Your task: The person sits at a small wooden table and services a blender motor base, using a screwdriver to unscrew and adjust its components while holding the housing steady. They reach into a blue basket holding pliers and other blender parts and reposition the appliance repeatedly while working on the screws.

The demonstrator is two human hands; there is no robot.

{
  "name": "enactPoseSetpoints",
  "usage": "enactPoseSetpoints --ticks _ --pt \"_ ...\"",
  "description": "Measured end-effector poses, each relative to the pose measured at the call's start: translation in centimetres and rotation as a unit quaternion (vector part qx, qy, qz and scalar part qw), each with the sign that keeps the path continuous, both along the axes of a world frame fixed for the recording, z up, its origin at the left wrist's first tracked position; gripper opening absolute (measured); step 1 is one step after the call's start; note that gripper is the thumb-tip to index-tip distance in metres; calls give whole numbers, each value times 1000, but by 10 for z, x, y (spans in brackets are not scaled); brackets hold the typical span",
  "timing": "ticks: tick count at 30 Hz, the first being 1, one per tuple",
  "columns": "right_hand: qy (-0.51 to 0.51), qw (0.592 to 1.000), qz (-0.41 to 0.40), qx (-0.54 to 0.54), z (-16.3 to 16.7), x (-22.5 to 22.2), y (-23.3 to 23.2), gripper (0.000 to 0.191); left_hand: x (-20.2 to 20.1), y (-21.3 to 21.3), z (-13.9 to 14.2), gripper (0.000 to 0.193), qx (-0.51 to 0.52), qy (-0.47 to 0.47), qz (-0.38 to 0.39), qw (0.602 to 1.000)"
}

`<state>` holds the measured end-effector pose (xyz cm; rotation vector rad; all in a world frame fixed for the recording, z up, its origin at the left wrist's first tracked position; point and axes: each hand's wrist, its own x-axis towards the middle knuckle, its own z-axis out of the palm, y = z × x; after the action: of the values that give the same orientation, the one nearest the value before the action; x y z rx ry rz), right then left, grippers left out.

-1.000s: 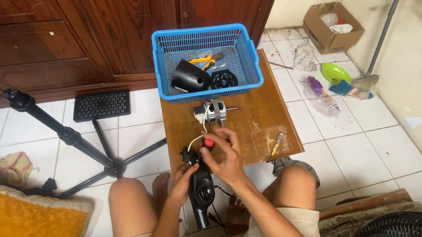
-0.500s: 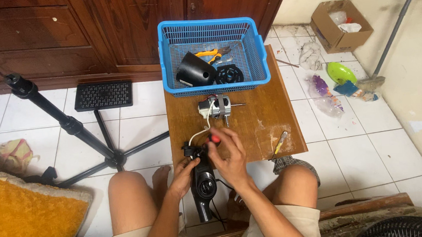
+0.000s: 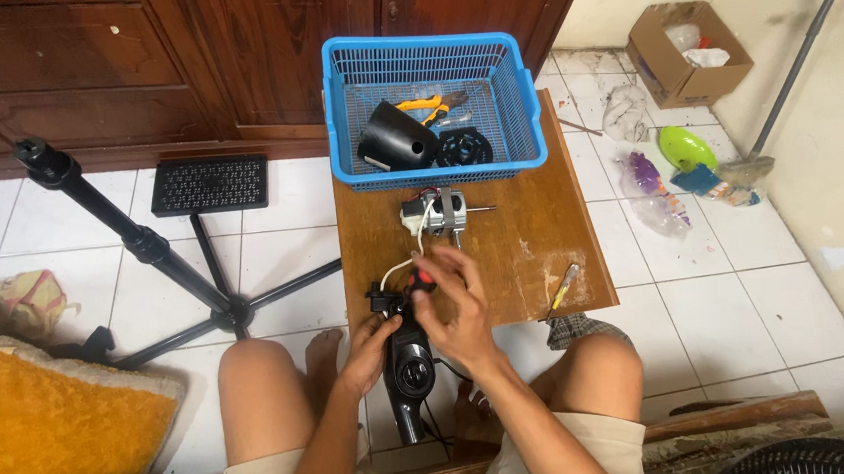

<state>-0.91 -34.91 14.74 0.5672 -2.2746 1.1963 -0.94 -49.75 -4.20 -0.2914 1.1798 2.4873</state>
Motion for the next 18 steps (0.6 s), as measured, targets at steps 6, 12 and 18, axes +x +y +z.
enactPoseSetpoints --ticks 6,12,18 --pt "-27 999 -3 -41 -2 5 -8 43 -1 -1 -6 39 9 3 -6 1000" --pt "-10 999 -47 -2 0 2 -11 38 -1 -3 -7 36 -5 -9 -7 1000" --pt "-3 1000 -3 -14 1 5 -10 39 0 -2 0 40 1 4 -3 1000"
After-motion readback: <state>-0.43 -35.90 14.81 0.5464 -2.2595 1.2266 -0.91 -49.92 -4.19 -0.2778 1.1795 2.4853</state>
